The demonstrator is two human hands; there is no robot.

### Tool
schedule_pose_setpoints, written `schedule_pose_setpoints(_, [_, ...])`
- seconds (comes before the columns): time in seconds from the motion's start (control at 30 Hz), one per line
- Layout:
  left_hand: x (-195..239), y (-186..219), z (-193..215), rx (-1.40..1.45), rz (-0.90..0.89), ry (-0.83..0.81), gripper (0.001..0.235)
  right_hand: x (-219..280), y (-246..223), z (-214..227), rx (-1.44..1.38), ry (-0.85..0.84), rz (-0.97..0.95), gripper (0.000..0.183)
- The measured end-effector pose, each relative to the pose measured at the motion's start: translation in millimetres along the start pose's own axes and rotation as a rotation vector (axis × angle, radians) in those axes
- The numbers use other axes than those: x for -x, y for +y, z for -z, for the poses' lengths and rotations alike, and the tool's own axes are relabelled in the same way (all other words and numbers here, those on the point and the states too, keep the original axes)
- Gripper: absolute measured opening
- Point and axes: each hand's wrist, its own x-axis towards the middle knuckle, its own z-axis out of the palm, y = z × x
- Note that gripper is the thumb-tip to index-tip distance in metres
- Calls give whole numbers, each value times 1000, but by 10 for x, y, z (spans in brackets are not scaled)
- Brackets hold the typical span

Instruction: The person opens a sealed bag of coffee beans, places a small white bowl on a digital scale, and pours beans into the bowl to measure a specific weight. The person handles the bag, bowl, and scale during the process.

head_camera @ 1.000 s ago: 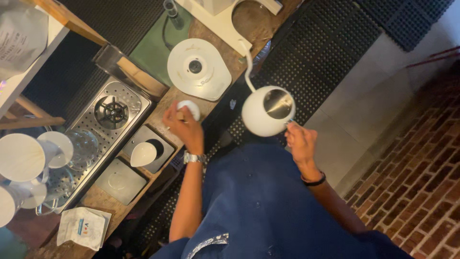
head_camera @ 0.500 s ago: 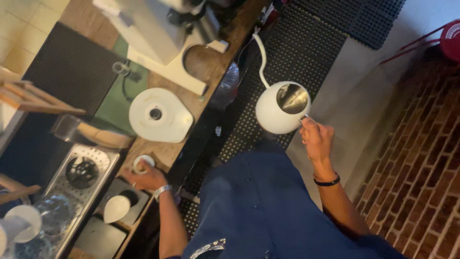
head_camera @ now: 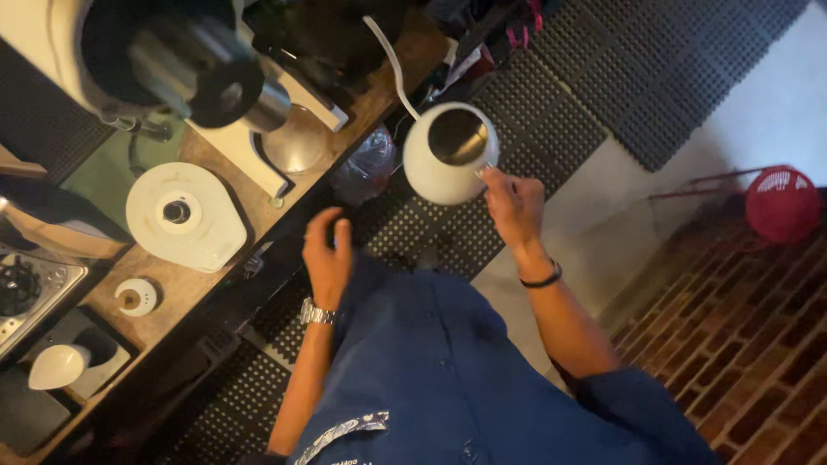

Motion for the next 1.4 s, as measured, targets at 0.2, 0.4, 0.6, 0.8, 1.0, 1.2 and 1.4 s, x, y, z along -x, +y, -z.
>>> schedule_pose_setpoints(0.2, [-403, 428, -253, 47, 42, -176, 25, -1188, -8, -357, -157, -222, 190, 54])
schedule_pose_setpoints(0.4, [-838, 474, -510, 68, 20, -232, 26, -2139, -39, -882, 41, -305, 444, 37])
schedule_pose_setpoints(0.6, [-1087, 595, -552, -28, 270, -310, 30, -2641, -179, -1114, 27, -431, 198, 51])
schedule_pose_setpoints(0.8, [-1136, 535, -768, 96, 256, -105, 29, -3109, -317, -1181, 30, -613, 219, 55])
schedule_pose_setpoints(1.0, [-1093, 417, -1289, -16, 266, 119, 31, -3569, -270, -1101, 119, -766, 338, 46])
schedule_pose_setpoints(1.2, [-804, 474, -1727, -6, 655, 143, 37, -4505, -271, -1909, 102, -839, 314, 37])
schedule_pose_setpoints(1.4, [-210, 524, -2173, -37, 873, 242, 42, -4808, -270, -2942, 648, -974, 524, 59])
